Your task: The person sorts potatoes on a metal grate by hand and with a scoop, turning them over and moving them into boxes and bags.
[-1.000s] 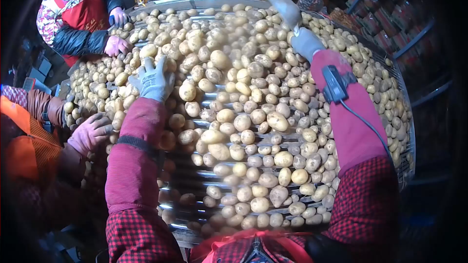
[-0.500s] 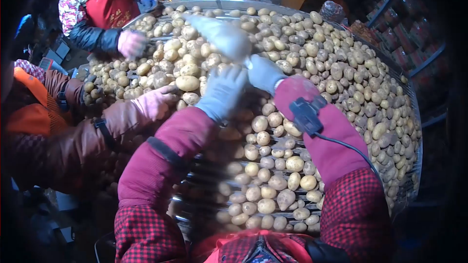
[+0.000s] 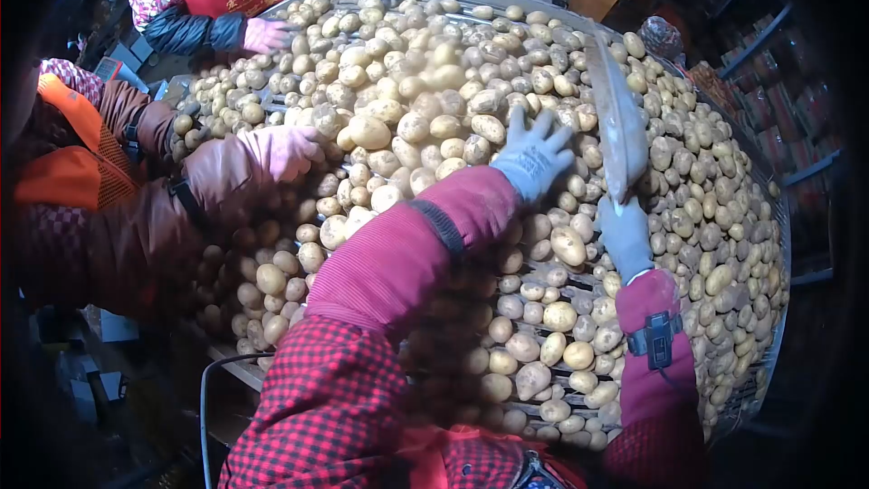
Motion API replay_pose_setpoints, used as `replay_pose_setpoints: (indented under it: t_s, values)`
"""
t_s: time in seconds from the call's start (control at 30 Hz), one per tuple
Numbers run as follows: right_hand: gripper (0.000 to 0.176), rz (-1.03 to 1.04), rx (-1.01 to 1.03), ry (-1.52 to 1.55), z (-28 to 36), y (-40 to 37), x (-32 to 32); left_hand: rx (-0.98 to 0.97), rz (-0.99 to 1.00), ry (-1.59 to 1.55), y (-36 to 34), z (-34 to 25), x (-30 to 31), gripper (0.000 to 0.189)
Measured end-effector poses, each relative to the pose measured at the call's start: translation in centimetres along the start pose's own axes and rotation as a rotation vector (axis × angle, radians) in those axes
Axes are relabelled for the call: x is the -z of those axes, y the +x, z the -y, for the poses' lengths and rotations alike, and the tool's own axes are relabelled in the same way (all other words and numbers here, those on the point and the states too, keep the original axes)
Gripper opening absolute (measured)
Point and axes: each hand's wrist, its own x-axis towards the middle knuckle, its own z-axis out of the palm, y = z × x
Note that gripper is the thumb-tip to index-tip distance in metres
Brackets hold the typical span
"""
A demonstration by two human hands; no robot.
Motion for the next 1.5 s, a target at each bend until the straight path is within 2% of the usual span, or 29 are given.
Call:
replay_pose_setpoints:
  t_s: [0.03,0.07,0.1,0.17,0.2,0.23,0.3,0.4,0.43,0.47,0.5,0.57,0.6,0.63,0.67,0.73,0.83,0.87,0.97,1.1,1.17,1.2,1.23,1.3,1.4,1.5]
  values:
    - [0.029,0.025,-0.051,0.027,1.3,-0.6,0.0,0.045,0.034,0.028,0.4,0.6,0.2,0.044]
    - [0.031,0.053,-0.104,0.050,1.8,-0.9,0.0,0.049,-0.096,0.079,1.0,2.1,-2.4,0.039]
    - [0.033,0.074,-0.104,0.034,1.6,-0.9,-0.4,0.096,-0.129,0.110,0.8,2.7,-1.7,0.035]
    - [0.038,0.114,-0.101,-0.007,0.2,-0.3,-0.6,0.164,-0.114,0.067,1.2,4.0,-1.0,0.033]
    - [0.039,0.098,0.000,-0.038,-1.8,0.4,-1.0,0.191,-0.147,0.037,1.5,4.8,-1.3,0.031]
    - [0.040,0.077,0.100,-0.071,-2.3,0.6,-1.3,0.274,-0.078,0.092,1.9,5.8,-0.6,0.031]
    - [0.033,0.078,-0.027,-0.090,-1.7,0.2,-1.0,0.430,0.059,0.203,2.3,8.7,0.9,0.030]
    - [0.028,0.077,-0.210,-0.062,2.4,-1.0,-0.6,0.519,-0.065,0.274,-1.4,14.5,2.7,0.038]
    - [0.029,0.057,-0.061,-0.077,1.2,-0.5,-1.0,0.479,-0.090,0.331,-2.6,15.2,4.3,0.047]
    - [0.029,0.038,0.083,-0.099,-2.1,0.5,-1.6,0.538,-0.068,0.357,-3.0,14.7,5.0,0.049]
    - [0.028,0.027,0.096,-0.070,-3.9,1.4,-2.2,0.611,-0.044,0.378,-4.0,12.9,7.2,0.052]
    - [0.029,0.006,0.123,-0.014,-7.3,3.1,-3.4,0.580,-0.108,0.376,-6.6,13.4,7.3,0.055]
    - [0.029,0.041,0.013,-0.014,-5.5,2.6,-2.6,0.563,-0.140,0.376,-8.0,13.6,7.3,0.056]
    - [0.029,0.072,-0.101,-0.011,-4.1,2.1,-2.2,0.525,-0.184,0.248,-9.4,12.5,8.2,0.055]
    - [0.029,0.080,-0.086,-0.019,-4.1,2.2,-2.2,0.623,-0.074,0.132,-10.6,13.2,7.8,0.055]
    - [0.018,0.103,0.174,-0.119,-7.9,3.5,-2.7,0.819,0.136,-0.107,-13.2,15.0,6.6,0.055]
    - [0.009,0.079,0.237,-0.208,-8.2,3.8,-2.6,0.762,0.375,0.022,-12.9,12.3,9.6,0.051]
    - [0.008,0.098,0.240,-0.150,-9.1,4.4,-2.8,0.788,0.267,0.120,-13.5,10.6,8.6,0.050]
    - [0.006,0.111,0.353,-0.109,-10.9,5.5,-3.8,0.733,0.238,0.188,-14.0,10.9,7.1,0.048]
    - [0.008,0.093,0.392,-0.199,-10.7,5.9,-3.7,0.758,0.119,-0.023,-15.8,10.4,9.2,0.047]
    - [0.017,0.074,0.389,-0.187,-10.0,5.6,-4.3,0.819,0.121,-0.051,-16.4,8.6,10.9,0.048]
    - [0.031,0.087,0.366,-0.095,-9.7,5.7,-3.8,0.863,0.137,-0.125,-16.6,7.3,11.8,0.051]
    - [0.038,0.083,0.357,-0.067,-9.5,5.8,-3.7,0.881,0.068,-0.137,-16.8,4.6,13.7,0.056]
    - [0.047,0.058,0.349,-0.073,-9.1,5.9,-3.7,0.866,-0.108,-0.565,-18.8,3.2,12.9,0.058]
    - [0.050,0.019,0.228,-0.167,-8.0,5.2,-3.5,0.967,-0.333,-1.625,-21.6,1.1,12.5,0.052]
    - [0.051,-0.039,0.006,-0.136,-4.8,4.0,-3.0,0.983,-0.490,-1.679,-23.2,3.6,12.0,0.046]
